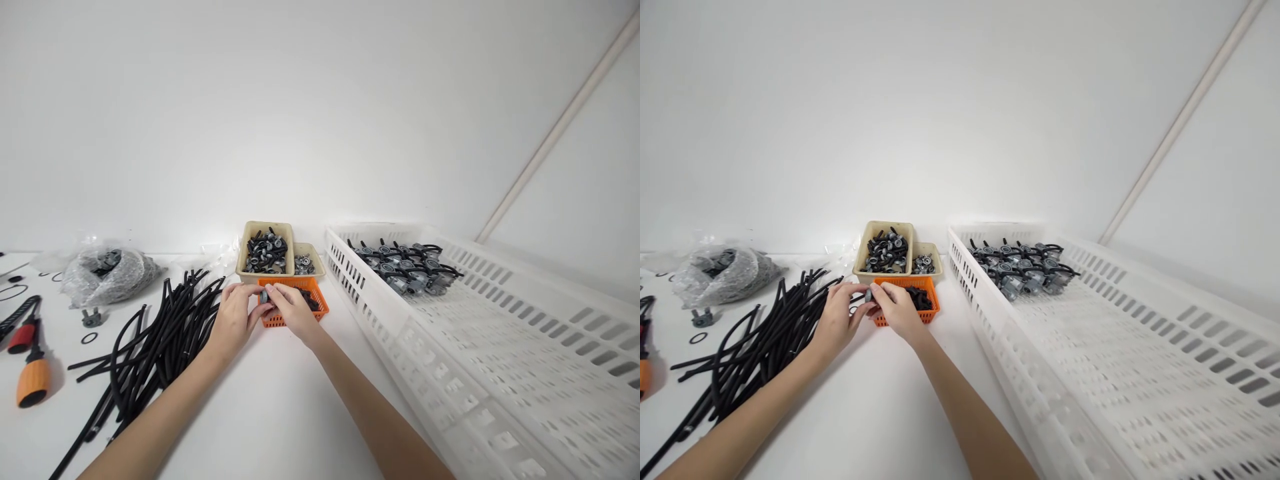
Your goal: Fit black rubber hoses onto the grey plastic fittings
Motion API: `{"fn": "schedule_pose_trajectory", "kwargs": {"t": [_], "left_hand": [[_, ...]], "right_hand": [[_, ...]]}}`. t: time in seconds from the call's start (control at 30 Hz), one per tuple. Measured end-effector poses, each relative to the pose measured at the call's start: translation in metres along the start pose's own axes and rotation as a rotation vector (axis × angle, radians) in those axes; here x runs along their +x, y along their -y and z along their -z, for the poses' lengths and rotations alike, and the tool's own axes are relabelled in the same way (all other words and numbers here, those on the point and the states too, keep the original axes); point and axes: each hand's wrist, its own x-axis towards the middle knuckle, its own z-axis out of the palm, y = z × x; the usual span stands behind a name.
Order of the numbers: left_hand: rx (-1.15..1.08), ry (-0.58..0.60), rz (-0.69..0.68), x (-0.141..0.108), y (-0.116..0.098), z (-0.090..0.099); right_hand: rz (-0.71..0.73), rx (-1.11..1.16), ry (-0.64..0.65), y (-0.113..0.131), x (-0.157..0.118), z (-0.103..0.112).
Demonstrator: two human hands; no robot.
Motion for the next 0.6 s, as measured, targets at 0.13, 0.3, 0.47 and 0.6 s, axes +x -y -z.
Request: {"fn": "schedule_pose_trajectory", "kwargs": {"t": [0.13,0.3,0.47,0.6], "left_hand": [[-0.011,0.066,0.04,0.002,-0.004,0.003],[0.003,0.077,0.039,0.001,-0.004,0.002],[-0.074,0.106,0.132,0.001,-0.005,0.004],[-0.162,0.138,0.236,0.003,-0.009,0.007]], "right_hand": [[-0.041,0.08,0.0,0.002,-0.002,-0.003],[-0.041,0.11,-0.002,0.006,-0.006,-0.007],[-0.067,0.167,0.017,0.003,-0.006,-0.011],[-0.083,0.16,0.029,-0.002,-0.004,-0.014]]}}
